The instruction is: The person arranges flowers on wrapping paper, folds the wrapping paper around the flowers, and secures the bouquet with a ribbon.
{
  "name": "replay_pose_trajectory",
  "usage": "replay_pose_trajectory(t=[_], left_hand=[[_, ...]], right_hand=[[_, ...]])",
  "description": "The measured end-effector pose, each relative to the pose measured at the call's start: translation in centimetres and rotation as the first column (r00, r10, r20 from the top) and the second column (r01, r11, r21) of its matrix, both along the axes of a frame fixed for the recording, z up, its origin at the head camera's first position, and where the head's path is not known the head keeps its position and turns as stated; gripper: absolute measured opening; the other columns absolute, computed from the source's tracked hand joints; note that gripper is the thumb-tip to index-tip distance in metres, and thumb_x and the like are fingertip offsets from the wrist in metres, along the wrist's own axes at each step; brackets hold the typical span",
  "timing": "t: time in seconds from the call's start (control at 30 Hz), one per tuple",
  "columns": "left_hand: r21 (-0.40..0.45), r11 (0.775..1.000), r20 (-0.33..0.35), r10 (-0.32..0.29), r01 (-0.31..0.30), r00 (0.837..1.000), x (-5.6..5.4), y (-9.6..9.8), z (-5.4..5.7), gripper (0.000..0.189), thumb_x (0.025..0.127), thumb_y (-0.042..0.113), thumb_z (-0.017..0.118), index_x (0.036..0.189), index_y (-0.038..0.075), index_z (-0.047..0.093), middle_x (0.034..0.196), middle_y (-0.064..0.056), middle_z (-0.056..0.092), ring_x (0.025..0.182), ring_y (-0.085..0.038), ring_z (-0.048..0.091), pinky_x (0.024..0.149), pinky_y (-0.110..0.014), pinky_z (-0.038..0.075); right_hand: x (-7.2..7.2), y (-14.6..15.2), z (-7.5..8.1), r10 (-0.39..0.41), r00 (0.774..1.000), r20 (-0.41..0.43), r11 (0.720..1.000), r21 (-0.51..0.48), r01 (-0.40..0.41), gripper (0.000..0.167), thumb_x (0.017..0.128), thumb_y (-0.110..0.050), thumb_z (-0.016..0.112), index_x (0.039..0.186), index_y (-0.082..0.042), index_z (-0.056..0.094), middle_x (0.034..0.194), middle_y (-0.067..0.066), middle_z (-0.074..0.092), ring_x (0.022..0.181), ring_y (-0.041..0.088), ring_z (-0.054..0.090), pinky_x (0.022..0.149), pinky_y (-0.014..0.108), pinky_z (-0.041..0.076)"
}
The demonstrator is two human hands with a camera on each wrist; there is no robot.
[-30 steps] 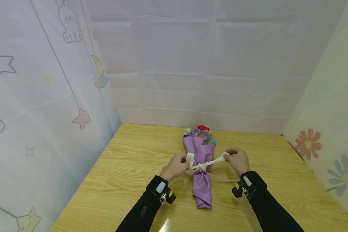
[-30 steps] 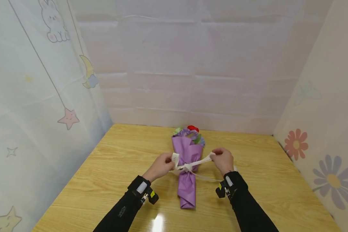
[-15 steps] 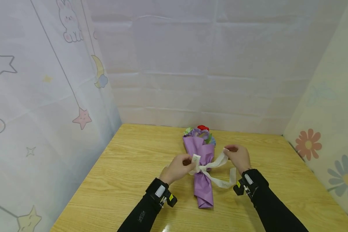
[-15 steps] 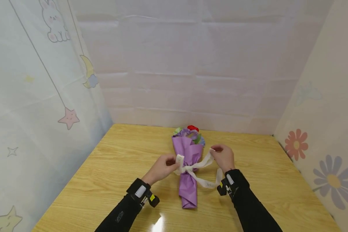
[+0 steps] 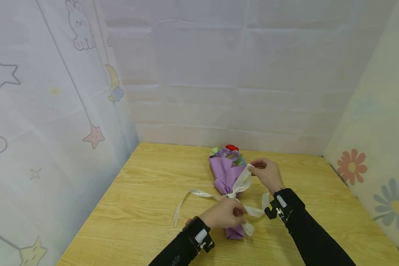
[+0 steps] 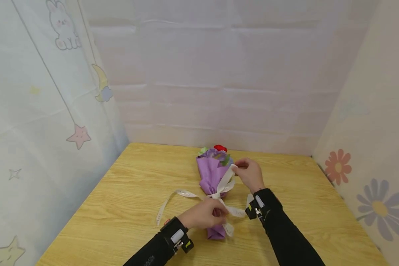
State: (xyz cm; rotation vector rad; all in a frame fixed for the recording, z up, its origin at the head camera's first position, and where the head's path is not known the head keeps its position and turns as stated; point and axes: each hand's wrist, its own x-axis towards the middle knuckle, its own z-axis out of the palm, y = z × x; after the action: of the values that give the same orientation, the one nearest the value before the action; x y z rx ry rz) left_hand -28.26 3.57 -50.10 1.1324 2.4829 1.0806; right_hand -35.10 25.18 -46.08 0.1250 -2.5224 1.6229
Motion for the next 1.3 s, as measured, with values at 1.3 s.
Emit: replay_pose_trajectory(t=[1.3], left_hand=[[0.296, 0.843, 0.06, 0.452, -0.448, 0.89, -7.2, -2.7, 4.1, 0.009, 0.098, 0.01, 0.066, 0.105, 0.005, 0.07, 0.084, -0.002, 0.066, 0.071, -0.01, 0.057, 0.061, -0.024, 0.047]], right_hand=[[9.5, -3.5, -2.0, 0.71, 0.703, 0.047, 0.59, 0.505, -0.63, 0.011, 0.092, -0.001, 0.071, 0.092, -0.012, 0.073, 0.088, -0.01, 0.06, 0.075, 0.001, 0.056, 0.064, 0.022, 0.05]])
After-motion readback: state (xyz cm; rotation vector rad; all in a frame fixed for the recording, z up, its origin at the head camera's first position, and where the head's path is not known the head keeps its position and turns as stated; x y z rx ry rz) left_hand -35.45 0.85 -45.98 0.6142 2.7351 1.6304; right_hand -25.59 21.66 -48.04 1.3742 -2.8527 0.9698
